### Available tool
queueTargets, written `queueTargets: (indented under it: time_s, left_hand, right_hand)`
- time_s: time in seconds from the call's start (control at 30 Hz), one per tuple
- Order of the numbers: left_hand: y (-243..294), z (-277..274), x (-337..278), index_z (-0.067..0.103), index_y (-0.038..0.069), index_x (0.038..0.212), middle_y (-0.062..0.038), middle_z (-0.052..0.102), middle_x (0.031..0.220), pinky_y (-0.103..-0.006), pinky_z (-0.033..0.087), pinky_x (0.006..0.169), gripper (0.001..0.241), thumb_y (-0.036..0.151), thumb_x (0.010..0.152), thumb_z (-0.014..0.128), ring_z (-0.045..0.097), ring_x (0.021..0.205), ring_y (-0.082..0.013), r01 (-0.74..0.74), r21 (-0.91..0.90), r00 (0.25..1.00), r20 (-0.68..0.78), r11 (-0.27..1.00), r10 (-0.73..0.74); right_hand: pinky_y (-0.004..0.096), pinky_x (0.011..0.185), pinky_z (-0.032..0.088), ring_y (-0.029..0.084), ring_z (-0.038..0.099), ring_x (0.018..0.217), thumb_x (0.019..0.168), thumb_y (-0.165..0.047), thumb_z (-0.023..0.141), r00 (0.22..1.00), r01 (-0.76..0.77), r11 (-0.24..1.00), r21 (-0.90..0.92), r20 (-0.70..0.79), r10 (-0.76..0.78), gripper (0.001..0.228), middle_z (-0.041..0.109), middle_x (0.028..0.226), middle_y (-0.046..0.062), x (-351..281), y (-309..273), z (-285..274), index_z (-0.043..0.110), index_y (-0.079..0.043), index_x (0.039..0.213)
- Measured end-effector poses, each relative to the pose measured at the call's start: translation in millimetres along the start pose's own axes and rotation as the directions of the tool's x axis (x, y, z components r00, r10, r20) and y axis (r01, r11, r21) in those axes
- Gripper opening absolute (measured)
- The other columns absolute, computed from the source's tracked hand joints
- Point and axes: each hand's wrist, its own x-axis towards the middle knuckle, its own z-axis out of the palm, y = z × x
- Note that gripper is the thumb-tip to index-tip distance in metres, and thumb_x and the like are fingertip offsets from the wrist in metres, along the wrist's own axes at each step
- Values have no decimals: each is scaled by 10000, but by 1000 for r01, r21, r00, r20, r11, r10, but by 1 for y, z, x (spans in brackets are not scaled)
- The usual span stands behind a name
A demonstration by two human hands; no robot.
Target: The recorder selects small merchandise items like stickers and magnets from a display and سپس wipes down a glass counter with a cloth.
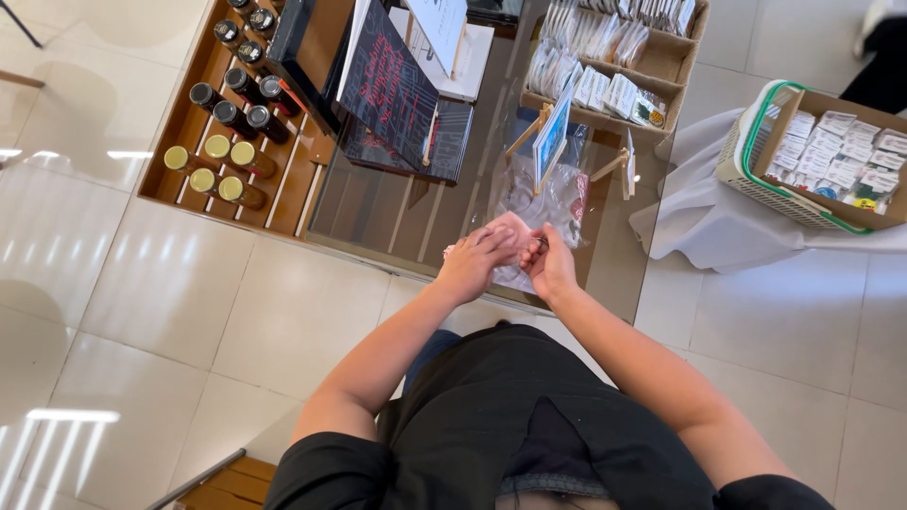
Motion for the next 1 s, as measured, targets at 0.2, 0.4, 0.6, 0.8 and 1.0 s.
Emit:
queueTargets:
  time_s: [0.2,0.4,0.6,0.8,1.0]
  left_hand:
    - [-40,-18,10,721,336,1173,142,536,1495,-395,515,1000,353,144,959,515,490,1351,-225,-65,-85,998,-5,994,65]
    - [-38,10,32,741,226,1041,97,602,1380,-392,517,1028,249,165,841,607,495,1349,-207,-147,-15,982,-125,989,144]
    - [-68,-47,-6,707,266,1161,10,634,1397,-456,431,1111,268,325,901,675,581,1316,-261,-95,-298,964,-264,950,14]
    - [-119,-77,-61,771,247,987,52,768,971,-303,580,869,75,282,947,719,725,961,-161,304,-594,851,-182,744,-493]
    - [-155,-83,-53,761,214,955,2,748,866,-310,593,739,76,268,910,731,726,808,-174,419,-709,692,-155,567,-705]
  right_hand:
    - [339,504,609,206,660,557,1021,-428,557,1000,11,1000,-4,0,-11,331,572,620,13,-2,1,40,668,-153,873]
    - [304,478,610,187,669,542,1028,-386,540,999,52,999,7,1,-52,290,611,634,17,6,11,65,648,-157,887]
    - [325,516,655,209,735,610,1038,-367,541,998,52,998,-24,24,-52,258,714,742,29,10,13,79,668,-159,951]
    - [343,671,669,215,769,907,1016,-268,600,978,36,922,-385,202,46,332,735,1246,53,-28,35,123,640,-132,1317]
    - [250,511,634,179,752,767,965,-218,668,989,139,783,-606,130,-75,368,708,1280,6,23,67,93,667,-172,1330]
